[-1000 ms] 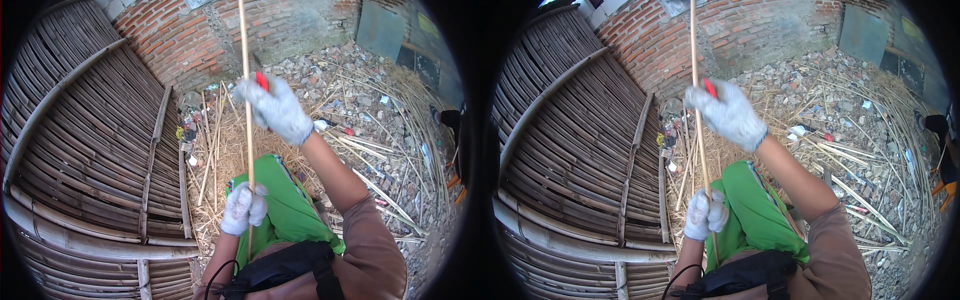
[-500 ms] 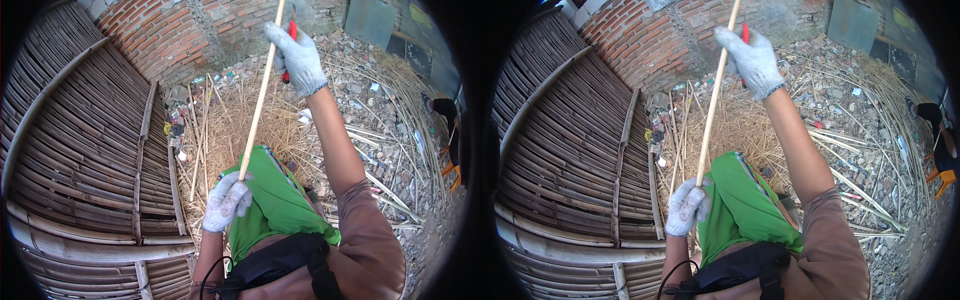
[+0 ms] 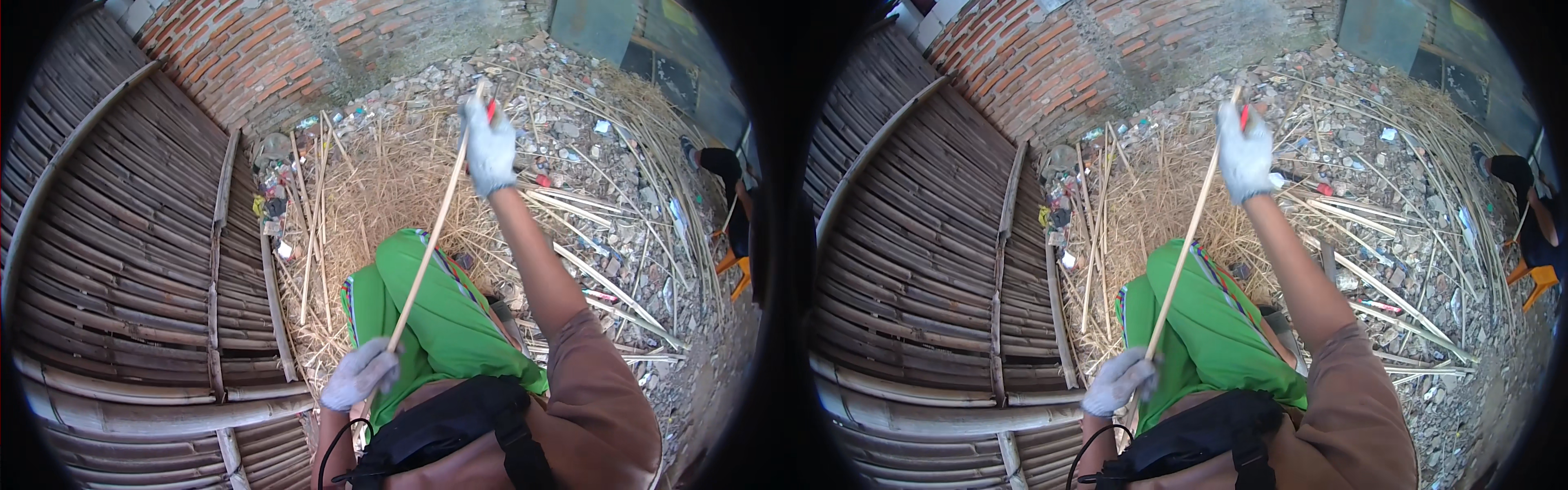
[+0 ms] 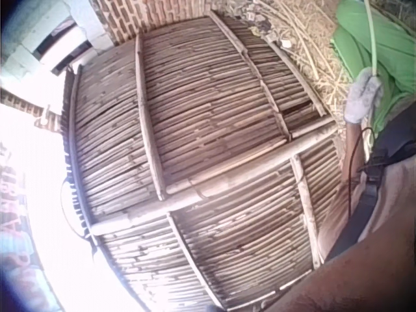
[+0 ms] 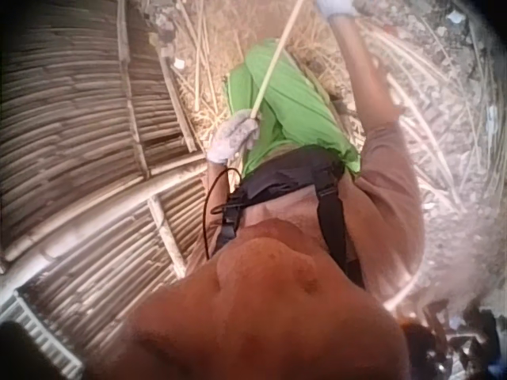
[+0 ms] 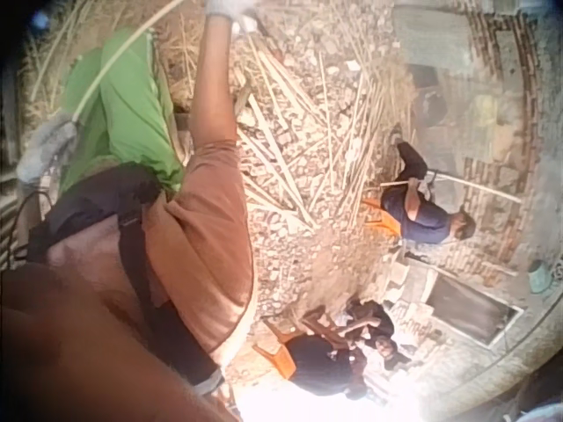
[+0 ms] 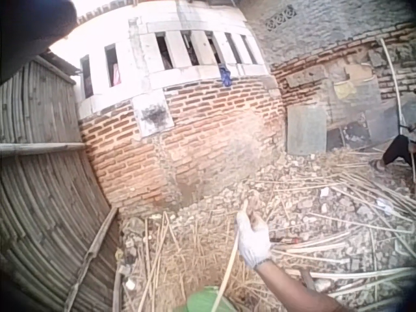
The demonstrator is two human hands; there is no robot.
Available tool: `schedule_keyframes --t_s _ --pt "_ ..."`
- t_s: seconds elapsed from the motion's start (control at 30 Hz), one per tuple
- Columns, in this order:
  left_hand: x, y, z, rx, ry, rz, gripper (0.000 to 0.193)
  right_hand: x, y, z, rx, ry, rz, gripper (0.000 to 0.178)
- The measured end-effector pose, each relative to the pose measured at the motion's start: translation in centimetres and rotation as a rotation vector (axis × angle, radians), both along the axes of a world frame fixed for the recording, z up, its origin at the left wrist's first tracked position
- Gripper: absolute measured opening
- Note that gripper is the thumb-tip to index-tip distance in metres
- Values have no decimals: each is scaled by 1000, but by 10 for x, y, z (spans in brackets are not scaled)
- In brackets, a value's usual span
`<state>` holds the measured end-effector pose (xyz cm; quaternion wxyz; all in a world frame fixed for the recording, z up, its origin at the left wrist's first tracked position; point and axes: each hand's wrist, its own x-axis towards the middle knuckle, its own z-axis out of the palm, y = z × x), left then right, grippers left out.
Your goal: The person shaves a long bamboo strip using a small handheld blade while sitting cross-legged on the ground. They hold the strip in one hand and repeatedly draw the blade along its length to smooth it, working on different sections by moving the strip and turning it over.
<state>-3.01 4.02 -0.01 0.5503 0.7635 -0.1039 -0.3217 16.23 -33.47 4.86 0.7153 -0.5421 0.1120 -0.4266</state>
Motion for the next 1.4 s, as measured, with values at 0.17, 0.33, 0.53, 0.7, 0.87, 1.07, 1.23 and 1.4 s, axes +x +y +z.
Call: schedule_keyframes --t_s 0.17,0.33,0.53,0.7,0.87,1.07,1.23,1.4 --pt "22 -41 -14 223 -539 163 34 -28 112 -72 20 170 264 38" --pt "26 -44 -16 26 -423 184 36 -61 116 -64 205 238 551 37" --pt "6 -34 4 -404 144 108 46 -49 81 -44 170 152 584 36" --pt "-2 -43 -14 -671 356 106 43 -53 70 -32 142 145 528 35" --pt "-14 -21 -29 -647 402 88 39 -40 40 -25 122 163 368 38" --pt "-28 2 -29 -200 266 141 37 -23 -12 -59 112 235 184 32" --pt "-29 15 -57 145 -17 110 32 3 -41 -116 90 290 98 31" --pt "-33 30 -55 140 13 95 29 26 -65 -172 -8 612 41 45"
